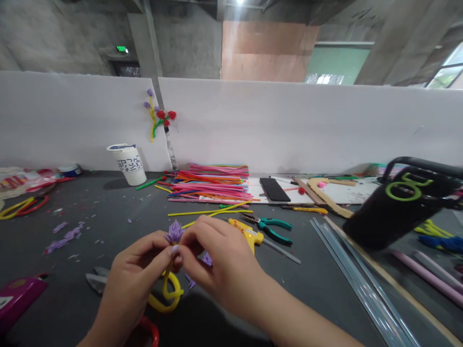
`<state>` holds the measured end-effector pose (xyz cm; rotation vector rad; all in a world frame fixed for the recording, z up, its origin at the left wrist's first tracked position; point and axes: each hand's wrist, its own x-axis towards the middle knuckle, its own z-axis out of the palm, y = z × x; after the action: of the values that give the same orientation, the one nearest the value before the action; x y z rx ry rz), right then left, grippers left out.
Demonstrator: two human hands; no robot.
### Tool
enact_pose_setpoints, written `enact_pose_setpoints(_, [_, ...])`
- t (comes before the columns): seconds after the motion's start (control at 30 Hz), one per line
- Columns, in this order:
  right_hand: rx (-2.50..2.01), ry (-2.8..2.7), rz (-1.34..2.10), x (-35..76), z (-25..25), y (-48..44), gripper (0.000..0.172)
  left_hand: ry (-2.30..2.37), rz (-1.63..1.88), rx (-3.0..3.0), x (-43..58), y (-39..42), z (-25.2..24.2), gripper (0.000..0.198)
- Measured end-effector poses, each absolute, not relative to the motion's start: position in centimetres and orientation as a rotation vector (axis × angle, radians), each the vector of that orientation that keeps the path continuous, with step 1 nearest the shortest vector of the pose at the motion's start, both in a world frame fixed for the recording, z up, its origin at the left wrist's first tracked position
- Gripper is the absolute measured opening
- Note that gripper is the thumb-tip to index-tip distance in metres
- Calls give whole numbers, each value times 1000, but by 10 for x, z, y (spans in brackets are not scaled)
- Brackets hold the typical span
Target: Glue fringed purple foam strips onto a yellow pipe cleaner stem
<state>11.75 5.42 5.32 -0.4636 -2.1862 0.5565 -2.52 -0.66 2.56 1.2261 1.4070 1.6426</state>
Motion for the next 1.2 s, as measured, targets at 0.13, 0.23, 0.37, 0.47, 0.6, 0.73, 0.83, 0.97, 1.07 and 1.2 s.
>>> enact_pose_setpoints(0.13, [-454,-2214,458,116,49,58,11,1455,1627,1322,-25,-7,26,18])
enact_pose_setpoints(0.23, [-462,-2222,426,115,46,59,10,1467,1608,1391,-25,-7,25,18])
enact_pose_setpoints(0.37, [-439,-2234,380,116,45,59,10,1472,1604,1438,-25,-7,24,18])
enact_pose_setpoints(0.47, [-426,-2242,308,118,46,59,11,1481,1599,1476,-26,-7,25,19])
enact_pose_setpoints(0.6, [-399,-2251,202,120,47,60,13,1481,1607,1507,-26,-8,25,18])
enact_pose_setpoints(0.73, [-399,-2273,120,121,46,59,11,1494,1628,1475,-26,-8,23,17])
enact_pose_setpoints(0.83, [-391,-2277,60,120,44,58,9,1502,1633,1485,-25,-8,22,16])
enact_pose_setpoints(0.97, [-351,-2263,-20,119,44,58,10,1533,1627,1578,-24,-10,23,16])
enact_pose_setpoints(1.07, [-332,-2262,-30,119,45,58,11,1555,1637,1668,-24,-12,25,17])
enact_pose_setpoints(1.2, [-290,-2233,-50,120,45,58,11,1582,1693,1842,-24,-12,26,19])
